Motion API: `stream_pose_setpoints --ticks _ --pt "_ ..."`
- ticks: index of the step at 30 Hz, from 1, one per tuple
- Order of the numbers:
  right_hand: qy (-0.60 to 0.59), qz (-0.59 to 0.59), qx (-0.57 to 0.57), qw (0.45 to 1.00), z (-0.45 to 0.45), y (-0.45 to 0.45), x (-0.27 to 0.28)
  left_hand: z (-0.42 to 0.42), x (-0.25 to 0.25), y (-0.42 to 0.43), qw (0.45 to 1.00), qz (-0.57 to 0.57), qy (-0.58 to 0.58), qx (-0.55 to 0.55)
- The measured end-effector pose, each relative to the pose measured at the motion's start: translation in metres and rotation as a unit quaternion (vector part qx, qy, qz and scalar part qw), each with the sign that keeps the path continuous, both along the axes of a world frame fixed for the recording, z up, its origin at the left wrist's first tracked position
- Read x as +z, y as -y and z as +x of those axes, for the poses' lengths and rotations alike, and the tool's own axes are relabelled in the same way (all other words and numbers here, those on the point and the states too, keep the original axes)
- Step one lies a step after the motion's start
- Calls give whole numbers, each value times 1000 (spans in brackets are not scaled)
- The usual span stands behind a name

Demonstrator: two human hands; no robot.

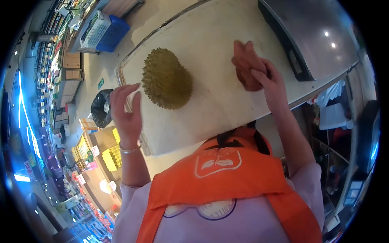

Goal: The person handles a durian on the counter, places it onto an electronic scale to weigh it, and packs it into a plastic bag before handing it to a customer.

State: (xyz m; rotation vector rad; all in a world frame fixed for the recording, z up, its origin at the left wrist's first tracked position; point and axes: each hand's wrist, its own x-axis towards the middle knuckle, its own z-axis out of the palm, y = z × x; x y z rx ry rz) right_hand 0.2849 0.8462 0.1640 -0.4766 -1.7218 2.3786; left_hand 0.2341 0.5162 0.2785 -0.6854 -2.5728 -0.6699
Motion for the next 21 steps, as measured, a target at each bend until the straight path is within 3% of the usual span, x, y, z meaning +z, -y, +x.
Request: stream_pose_setpoints --ticks 4,10,16,21 --pt "18 26 53 998 12 -4 -16 -6 1 -59 991 -100 -18 -84" --pt "56 19 83 995 41 -20 -28 -19 -12 -69 971 -237 12 -25" --pt "60 -5 53 997 56 -37 -41 -11 -9 -51 965 -260 12 34" --pt "64 17 75 995 49 -43 -42 1 -11 -18 973 -210 -6 95"
